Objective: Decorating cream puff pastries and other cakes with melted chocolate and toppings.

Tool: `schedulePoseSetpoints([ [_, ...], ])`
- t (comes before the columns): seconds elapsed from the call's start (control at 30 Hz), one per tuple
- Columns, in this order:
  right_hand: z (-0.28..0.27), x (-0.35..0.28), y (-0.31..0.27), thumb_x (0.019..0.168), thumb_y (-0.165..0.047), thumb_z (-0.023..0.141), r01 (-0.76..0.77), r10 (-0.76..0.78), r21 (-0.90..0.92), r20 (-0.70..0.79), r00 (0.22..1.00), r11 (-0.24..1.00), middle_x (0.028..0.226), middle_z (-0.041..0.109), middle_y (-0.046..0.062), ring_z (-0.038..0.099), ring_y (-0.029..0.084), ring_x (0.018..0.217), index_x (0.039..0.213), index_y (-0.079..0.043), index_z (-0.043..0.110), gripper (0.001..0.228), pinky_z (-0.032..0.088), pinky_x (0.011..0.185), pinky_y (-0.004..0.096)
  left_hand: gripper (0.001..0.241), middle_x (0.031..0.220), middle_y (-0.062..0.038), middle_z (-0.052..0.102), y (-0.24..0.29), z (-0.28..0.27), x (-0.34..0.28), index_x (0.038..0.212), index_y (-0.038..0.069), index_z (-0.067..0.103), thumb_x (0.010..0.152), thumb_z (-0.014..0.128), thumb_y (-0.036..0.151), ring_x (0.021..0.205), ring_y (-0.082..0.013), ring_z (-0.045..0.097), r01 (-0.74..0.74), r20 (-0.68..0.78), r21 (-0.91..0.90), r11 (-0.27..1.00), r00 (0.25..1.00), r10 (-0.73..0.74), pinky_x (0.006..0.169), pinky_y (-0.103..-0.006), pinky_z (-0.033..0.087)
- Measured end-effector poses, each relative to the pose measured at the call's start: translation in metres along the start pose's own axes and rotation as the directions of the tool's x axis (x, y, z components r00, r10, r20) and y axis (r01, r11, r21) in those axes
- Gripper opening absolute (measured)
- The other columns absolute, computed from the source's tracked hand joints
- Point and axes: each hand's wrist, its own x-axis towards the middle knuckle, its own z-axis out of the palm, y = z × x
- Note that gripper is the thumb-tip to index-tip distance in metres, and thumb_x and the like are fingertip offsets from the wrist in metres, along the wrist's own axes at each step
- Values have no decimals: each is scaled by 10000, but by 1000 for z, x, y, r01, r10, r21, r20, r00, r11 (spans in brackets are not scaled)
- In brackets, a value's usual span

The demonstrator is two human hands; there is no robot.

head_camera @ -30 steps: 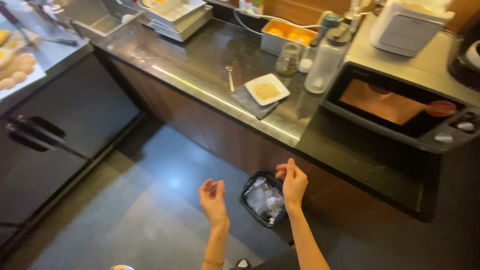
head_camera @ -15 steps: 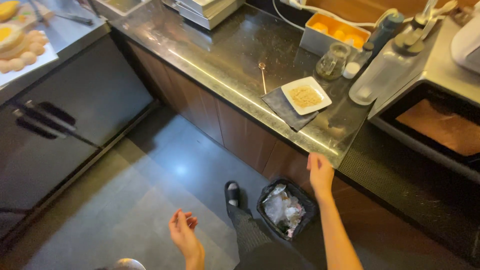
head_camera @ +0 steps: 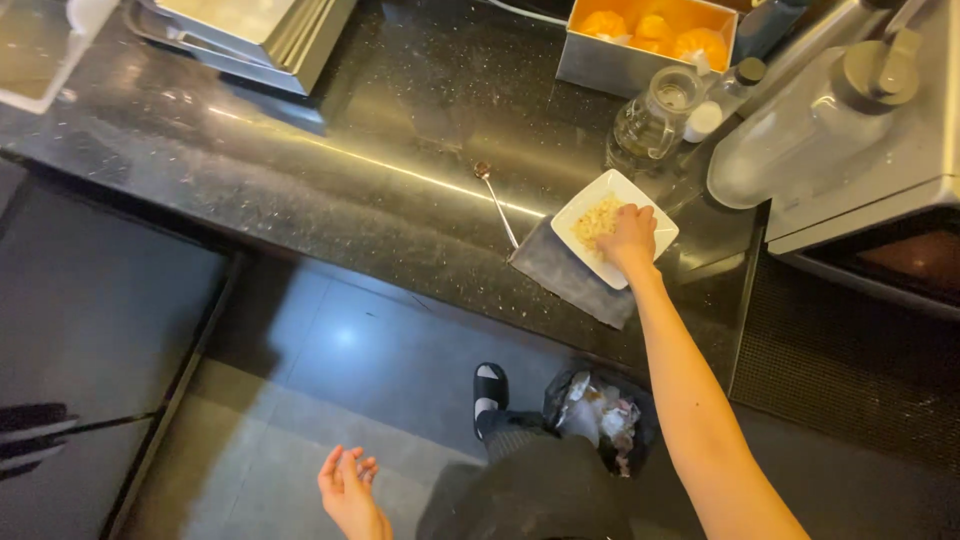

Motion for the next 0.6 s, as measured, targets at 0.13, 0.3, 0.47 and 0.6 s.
schedulePoseSetpoints([
  [0.13, 7, 12, 24, 789, -58, 769, 20, -13, 88, -78, 997, 996, 1172, 570, 171, 587, 345, 1087, 1114, -44, 666, 342, 515, 911, 444, 344, 1173, -129, 640, -21, -4, 73, 1360, 19, 501, 1050, 571, 152, 917, -212, 647, 80, -10, -45, 996, 997, -80, 824, -358, 535],
  [0.3, -38, 7, 18, 861, -129, 768, -57, 71, 245, -49, 996, 968, 1061, 669, 126, 690, 277, 889, 1057, -82, 722, 207, 554, 818, 394, 376, 1199, -170, 644, -75, -31, 187, 1379, 1, 469, 1038, 559, 132, 925, -254, 659, 125, -25, 80, 989, 992, -123, 818, -380, 554],
  [0.47, -31, 15, -7, 794, -256, 860, 29, -26, 77, -39, 999, 997, 1193, 617, 166, 626, 325, 1068, 1186, -88, 712, 452, 523, 918, 427, 280, 955, -169, 701, -100, -58, 298, 1142, -91, 638, 1027, 637, 165, 768, -254, 678, 353, 66, 387, 852, 911, -407, 679, -382, 567],
  [0.6, -15, 19, -51, 675, -216, 897, 6, -4, -70, 24, 1000, 998, 1231, 527, 188, 510, 378, 1156, 1251, -102, 650, 637, 474, 956, 459, 314, 927, -185, 761, -75, -31, 372, 1059, -128, 725, 1035, 648, 176, 770, -230, 705, 232, 178, 603, 763, 894, -412, 691, -360, 579],
])
